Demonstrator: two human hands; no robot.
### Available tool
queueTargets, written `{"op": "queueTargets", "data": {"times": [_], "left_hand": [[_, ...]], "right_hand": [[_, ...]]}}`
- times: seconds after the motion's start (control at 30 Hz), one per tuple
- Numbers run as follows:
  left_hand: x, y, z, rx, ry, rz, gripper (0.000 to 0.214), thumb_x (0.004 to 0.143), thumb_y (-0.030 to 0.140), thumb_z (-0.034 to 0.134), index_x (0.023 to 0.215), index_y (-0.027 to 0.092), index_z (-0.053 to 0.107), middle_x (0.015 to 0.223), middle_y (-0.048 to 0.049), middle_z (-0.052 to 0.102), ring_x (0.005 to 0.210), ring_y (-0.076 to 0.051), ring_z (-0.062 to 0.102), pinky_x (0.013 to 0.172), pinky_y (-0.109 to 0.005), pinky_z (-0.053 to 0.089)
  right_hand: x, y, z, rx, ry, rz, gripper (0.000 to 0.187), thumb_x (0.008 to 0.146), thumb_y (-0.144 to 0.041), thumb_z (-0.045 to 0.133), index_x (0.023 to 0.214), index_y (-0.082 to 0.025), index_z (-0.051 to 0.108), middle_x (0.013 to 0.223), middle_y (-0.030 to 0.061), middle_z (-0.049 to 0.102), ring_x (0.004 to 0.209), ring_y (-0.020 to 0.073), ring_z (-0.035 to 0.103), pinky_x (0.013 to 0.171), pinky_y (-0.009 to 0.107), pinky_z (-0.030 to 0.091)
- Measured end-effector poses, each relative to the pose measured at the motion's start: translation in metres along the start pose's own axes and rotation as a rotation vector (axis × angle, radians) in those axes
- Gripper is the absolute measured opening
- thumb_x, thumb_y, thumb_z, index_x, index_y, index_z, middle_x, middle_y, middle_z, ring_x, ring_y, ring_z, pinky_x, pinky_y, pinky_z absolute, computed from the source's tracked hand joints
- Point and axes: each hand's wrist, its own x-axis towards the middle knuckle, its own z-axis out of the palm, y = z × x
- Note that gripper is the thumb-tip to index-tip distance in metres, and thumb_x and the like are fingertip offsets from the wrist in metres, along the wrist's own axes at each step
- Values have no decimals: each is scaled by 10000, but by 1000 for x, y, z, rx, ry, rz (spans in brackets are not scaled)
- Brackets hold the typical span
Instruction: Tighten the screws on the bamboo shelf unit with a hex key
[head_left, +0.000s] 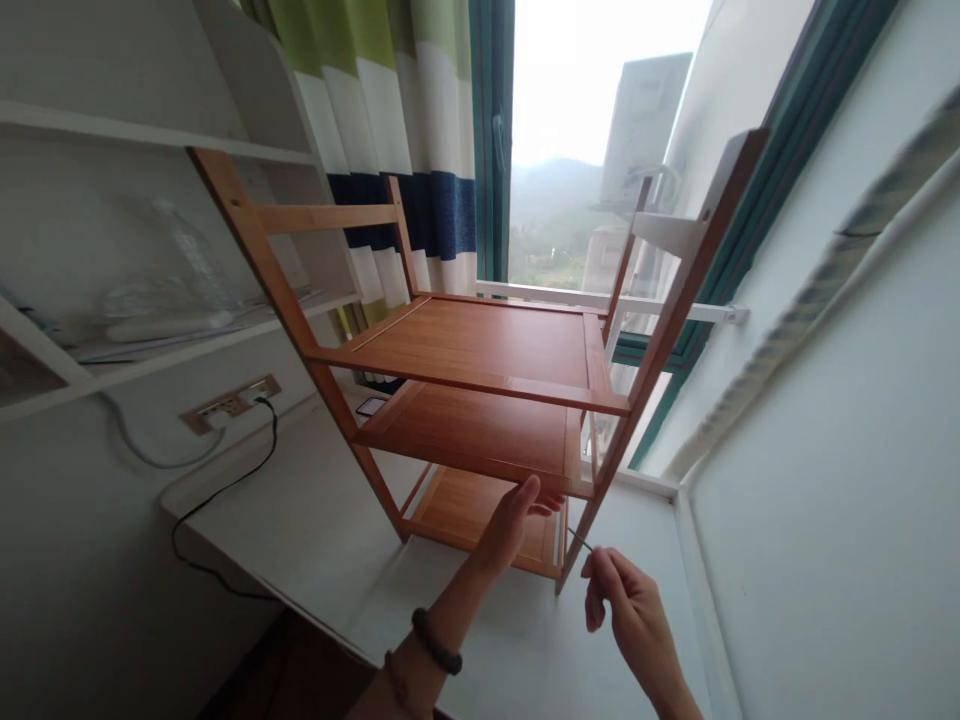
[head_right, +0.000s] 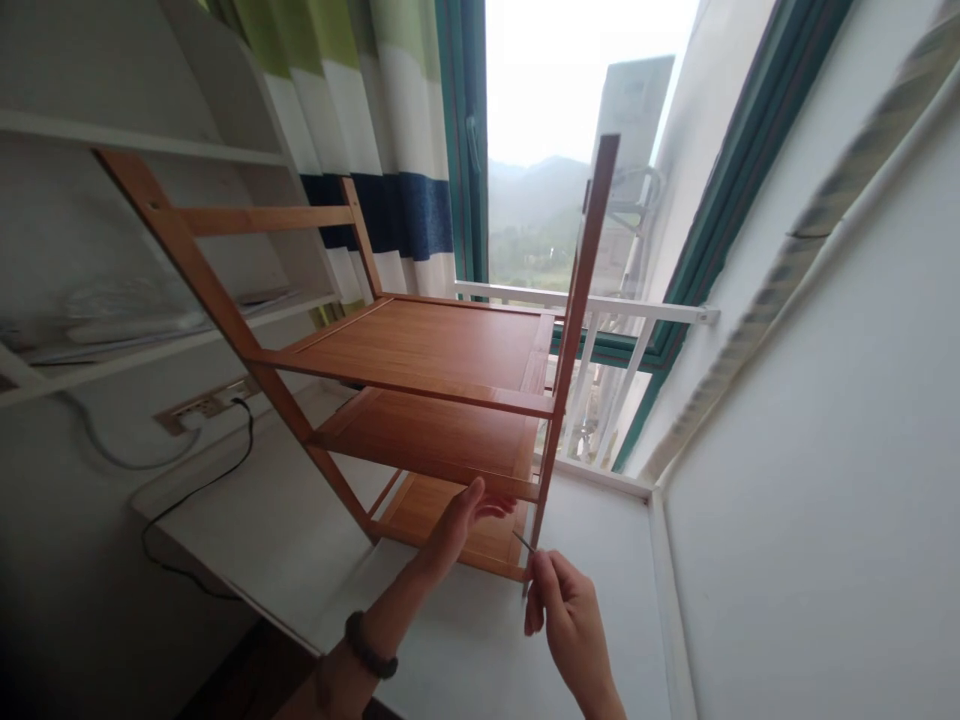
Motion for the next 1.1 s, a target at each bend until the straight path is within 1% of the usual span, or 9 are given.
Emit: {"op": "queueTargets", "data": {"times": [0.1, 0.3, 0.37, 0.47, 0.57, 0.73, 0.83, 0.93, 1.1], "left_hand": [[-33, -2, -36, 85, 161, 48, 339, 820, 416, 494, 987, 146, 612, 833, -61, 635, 782, -177, 582, 754, -311, 434], [-84, 6, -126, 294, 558, 70, 210, 777, 356, 571, 866, 167, 598, 626, 16, 531, 611, -133, 498, 621, -252, 396], [-93, 15, -156, 320, 600, 70, 214, 777, 359, 570, 876, 172, 601, 625, 18, 529, 603, -130, 489, 612, -246, 392], [-101, 31, -194, 322, 514, 13, 266, 776, 377, 569, 936, 171, 623, 717, -13, 597, 661, -145, 532, 652, -257, 418], [-106, 45, -225, 320, 403, -18, 300, 767, 378, 579, 984, 181, 641, 835, -47, 639, 774, -177, 568, 719, -273, 439], [-104, 57, -275, 361, 287, 42, 231, 781, 337, 565, 928, 197, 675, 904, -56, 642, 866, -191, 570, 810, -286, 438], [-96, 55, -301, 413, 195, 96, 214, 794, 330, 551, 911, 203, 678, 889, -46, 633, 852, -174, 569, 791, -271, 447], [-86, 49, -316, 436, 162, 122, 198, 787, 341, 564, 861, 197, 677, 877, -44, 620, 837, -163, 569, 762, -258, 454], [-70, 50, -317, 246, 213, 135, 200, 833, 364, 493, 860, 180, 569, 943, -72, 640, 895, -182, 589, 837, -324, 454]], "right_hand": [[0, 8, 26, 47, -51, 30, 399, 872, -529, 364, 737, -177, 495, 391, -48, 459, 371, 111, 434, 454, 235, 356], [11, 17, 102, 105, -251, 57, 408, 885, -539, 313, 899, -158, 459, 392, -71, 456, 321, 82, 398, 365, 187, 306], [16, 22, 135, 111, -317, 61, 405, 888, -540, 304, 872, -161, 448, 381, -76, 451, 307, 73, 389, 352, 173, 294], [28, 28, 190, 164, -410, 115, 405, 877, -555, 313, 844, -169, 434, 380, -88, 444, 293, 68, 410, 338, 160, 287], [43, 26, 242, 209, -433, 137, 398, 865, -558, 341, 822, -172, 429, 382, -94, 438, 295, 69, 431, 331, 153, 288], [66, 14, 298, 220, -430, 106, 355, 884, -507, 362, 803, -168, 433, 392, -88, 451, 308, 60, 436, 335, 143, 298], [73, 16, 319, 221, -387, 92, 346, 890, -495, 359, 797, -170, 433, 382, -86, 453, 307, 63, 430, 337, 147, 304], [75, 19, 333, 195, -323, 80, 338, 893, -487, 354, 798, -173, 438, 377, -83, 454, 306, 67, 418, 343, 157, 312], [74, -2, 324, -86, -104, -1, 333, 909, -448, 340, 910, -159, 506, 468, -43, 512, 392, 80, 441, 398, 182, 356]]}}
